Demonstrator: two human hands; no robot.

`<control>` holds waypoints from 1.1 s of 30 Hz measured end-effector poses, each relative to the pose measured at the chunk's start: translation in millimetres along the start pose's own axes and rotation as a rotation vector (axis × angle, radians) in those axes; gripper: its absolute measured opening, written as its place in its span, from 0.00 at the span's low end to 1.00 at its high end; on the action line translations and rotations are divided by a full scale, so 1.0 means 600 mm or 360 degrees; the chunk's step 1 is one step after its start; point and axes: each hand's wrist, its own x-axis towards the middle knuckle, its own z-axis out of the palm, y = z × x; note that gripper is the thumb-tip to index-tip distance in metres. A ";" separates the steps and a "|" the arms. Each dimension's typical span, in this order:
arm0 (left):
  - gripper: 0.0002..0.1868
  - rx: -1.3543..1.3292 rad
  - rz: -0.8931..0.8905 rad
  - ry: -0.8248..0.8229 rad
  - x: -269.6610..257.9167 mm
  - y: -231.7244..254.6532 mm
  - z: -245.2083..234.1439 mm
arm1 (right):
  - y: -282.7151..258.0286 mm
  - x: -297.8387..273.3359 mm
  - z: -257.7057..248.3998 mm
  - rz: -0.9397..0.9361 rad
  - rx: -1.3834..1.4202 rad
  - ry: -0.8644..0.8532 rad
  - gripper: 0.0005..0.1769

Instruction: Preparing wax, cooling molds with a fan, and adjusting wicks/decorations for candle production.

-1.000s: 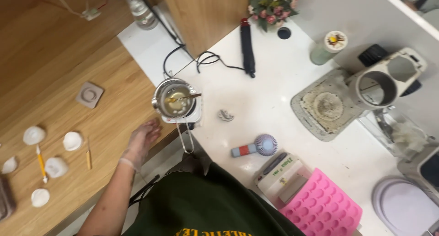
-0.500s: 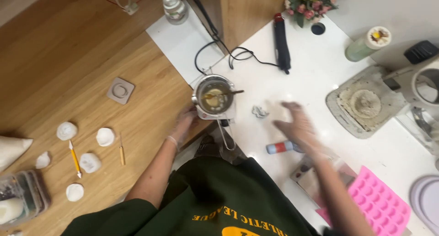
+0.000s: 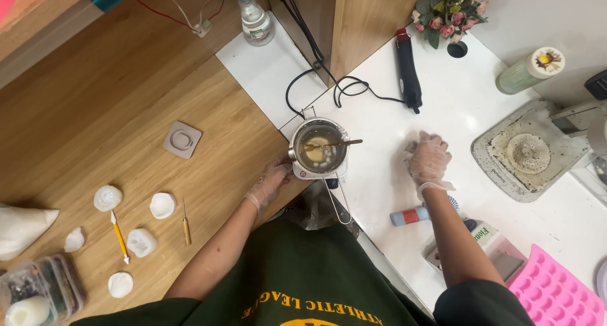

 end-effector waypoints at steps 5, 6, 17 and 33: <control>0.26 -0.0163 -0.0006 -0.0017 0.013 0.011 0.003 | -0.070 -0.005 0.068 0.0252 0.1578 -0.0691 0.27; 0.26 -0.0158 -0.0011 -0.0024 0.019 0.006 0.002 | -0.092 -0.021 0.070 0.0262 0.1581 -0.0690 0.27; 0.24 -0.0398 0.0159 -0.0051 0.022 0.028 0.017 | -0.129 -0.058 0.102 0.0280 0.2104 -0.0981 0.30; 0.25 -0.0104 0.0031 -0.0211 0.093 0.085 0.124 | -0.021 -0.062 0.090 0.0456 0.2226 -0.0805 0.21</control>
